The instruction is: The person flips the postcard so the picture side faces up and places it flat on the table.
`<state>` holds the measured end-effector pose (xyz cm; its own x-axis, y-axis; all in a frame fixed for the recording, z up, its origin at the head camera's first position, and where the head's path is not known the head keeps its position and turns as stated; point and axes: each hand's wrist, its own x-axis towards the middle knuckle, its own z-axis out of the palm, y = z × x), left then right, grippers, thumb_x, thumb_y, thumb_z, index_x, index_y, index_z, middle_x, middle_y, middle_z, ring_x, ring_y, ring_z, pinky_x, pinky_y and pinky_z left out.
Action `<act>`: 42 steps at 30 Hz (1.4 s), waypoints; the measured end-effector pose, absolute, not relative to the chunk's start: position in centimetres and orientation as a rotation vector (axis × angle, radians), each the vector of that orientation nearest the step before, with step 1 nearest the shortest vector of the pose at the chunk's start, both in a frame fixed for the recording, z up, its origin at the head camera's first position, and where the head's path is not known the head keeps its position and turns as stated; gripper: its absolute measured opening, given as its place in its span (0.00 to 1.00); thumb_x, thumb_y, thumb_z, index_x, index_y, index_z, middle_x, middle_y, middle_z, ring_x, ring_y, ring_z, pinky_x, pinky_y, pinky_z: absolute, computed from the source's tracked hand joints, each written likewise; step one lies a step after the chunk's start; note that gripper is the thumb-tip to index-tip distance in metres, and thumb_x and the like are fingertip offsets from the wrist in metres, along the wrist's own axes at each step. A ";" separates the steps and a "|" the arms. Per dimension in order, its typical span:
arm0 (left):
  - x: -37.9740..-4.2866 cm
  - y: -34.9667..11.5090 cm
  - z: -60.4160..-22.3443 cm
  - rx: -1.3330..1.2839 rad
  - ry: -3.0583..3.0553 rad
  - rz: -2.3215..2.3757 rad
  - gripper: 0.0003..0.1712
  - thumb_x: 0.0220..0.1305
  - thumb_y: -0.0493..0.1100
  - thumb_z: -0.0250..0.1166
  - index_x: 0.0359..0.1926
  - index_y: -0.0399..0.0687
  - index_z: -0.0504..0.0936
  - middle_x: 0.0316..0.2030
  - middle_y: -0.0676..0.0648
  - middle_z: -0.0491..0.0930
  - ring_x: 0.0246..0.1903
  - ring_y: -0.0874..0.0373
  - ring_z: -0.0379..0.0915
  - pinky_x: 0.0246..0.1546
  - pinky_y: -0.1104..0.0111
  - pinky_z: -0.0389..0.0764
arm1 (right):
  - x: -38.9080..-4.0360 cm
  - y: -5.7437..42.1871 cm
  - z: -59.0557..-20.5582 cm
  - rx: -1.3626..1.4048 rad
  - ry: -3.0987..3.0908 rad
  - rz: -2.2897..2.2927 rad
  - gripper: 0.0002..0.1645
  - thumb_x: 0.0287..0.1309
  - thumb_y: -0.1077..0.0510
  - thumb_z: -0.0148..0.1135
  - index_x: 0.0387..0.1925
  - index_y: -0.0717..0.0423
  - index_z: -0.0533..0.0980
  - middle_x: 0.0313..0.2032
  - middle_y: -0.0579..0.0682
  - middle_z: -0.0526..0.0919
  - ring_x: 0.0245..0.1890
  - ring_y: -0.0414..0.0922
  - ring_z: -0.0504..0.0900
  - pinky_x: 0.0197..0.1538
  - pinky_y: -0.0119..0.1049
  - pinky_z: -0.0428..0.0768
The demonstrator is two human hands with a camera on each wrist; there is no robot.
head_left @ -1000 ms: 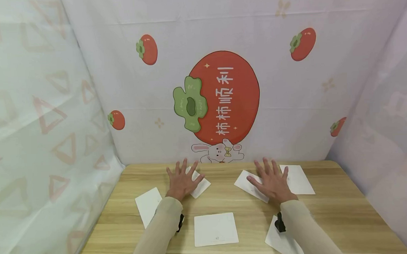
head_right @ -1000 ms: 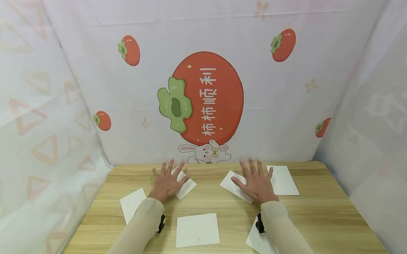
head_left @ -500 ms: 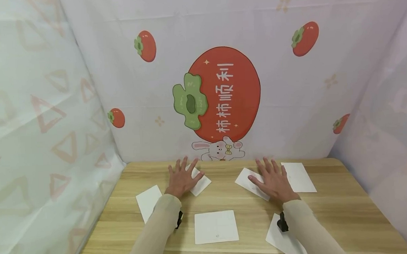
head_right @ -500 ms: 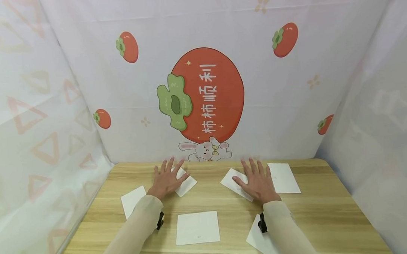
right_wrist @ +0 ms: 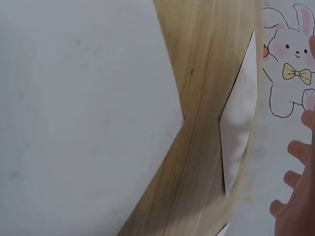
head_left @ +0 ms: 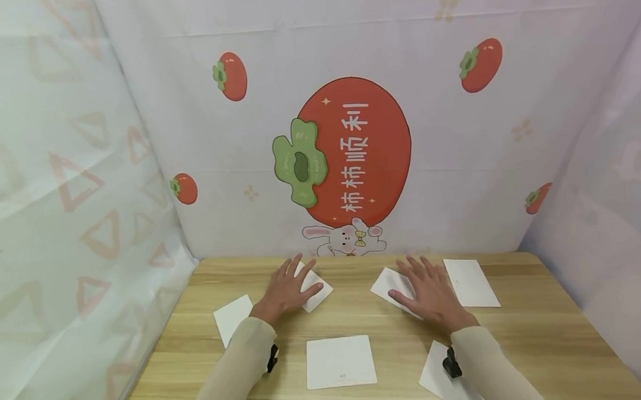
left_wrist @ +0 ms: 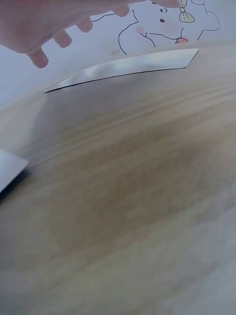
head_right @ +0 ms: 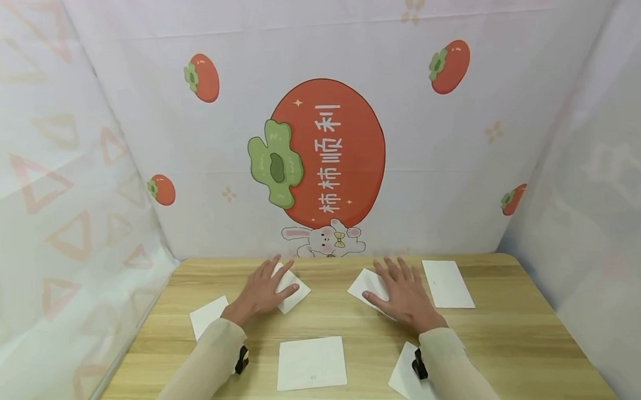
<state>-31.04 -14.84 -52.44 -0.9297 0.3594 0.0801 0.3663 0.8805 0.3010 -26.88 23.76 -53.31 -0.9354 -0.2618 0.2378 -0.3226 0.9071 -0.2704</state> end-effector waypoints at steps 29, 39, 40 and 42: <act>-26.9 -16.7 -52.4 -0.866 -3.046 -0.601 0.48 0.74 0.74 0.59 0.85 0.57 0.65 0.84 0.46 0.59 0.83 0.40 0.55 0.79 0.36 0.61 | -24.4 21.7 -53.1 0.814 -2.737 0.616 0.49 0.65 0.31 0.70 0.80 0.48 0.71 0.81 0.57 0.67 0.81 0.66 0.63 0.76 0.73 0.67; -25.0 -17.1 -52.7 -0.976 -3.029 -0.617 0.52 0.73 0.71 0.64 0.84 0.47 0.65 0.85 0.46 0.58 0.83 0.42 0.54 0.80 0.38 0.62 | -22.6 20.4 -53.6 0.891 -2.664 0.597 0.46 0.62 0.30 0.72 0.72 0.50 0.78 0.80 0.57 0.70 0.80 0.66 0.66 0.75 0.71 0.70; -24.8 -17.1 -52.8 -0.985 -3.027 -0.618 0.52 0.73 0.72 0.64 0.84 0.46 0.64 0.85 0.46 0.58 0.83 0.42 0.54 0.80 0.38 0.61 | -22.4 20.3 -53.7 0.903 -2.653 0.586 0.45 0.61 0.29 0.73 0.72 0.50 0.79 0.79 0.57 0.70 0.79 0.66 0.67 0.75 0.71 0.69; -24.3 -17.1 -52.8 -0.992 -3.029 -0.615 0.53 0.72 0.73 0.63 0.85 0.47 0.64 0.85 0.47 0.59 0.84 0.43 0.54 0.81 0.39 0.59 | -22.1 20.2 -53.9 0.928 -2.637 0.565 0.46 0.61 0.28 0.73 0.71 0.50 0.79 0.79 0.57 0.71 0.79 0.66 0.68 0.76 0.70 0.68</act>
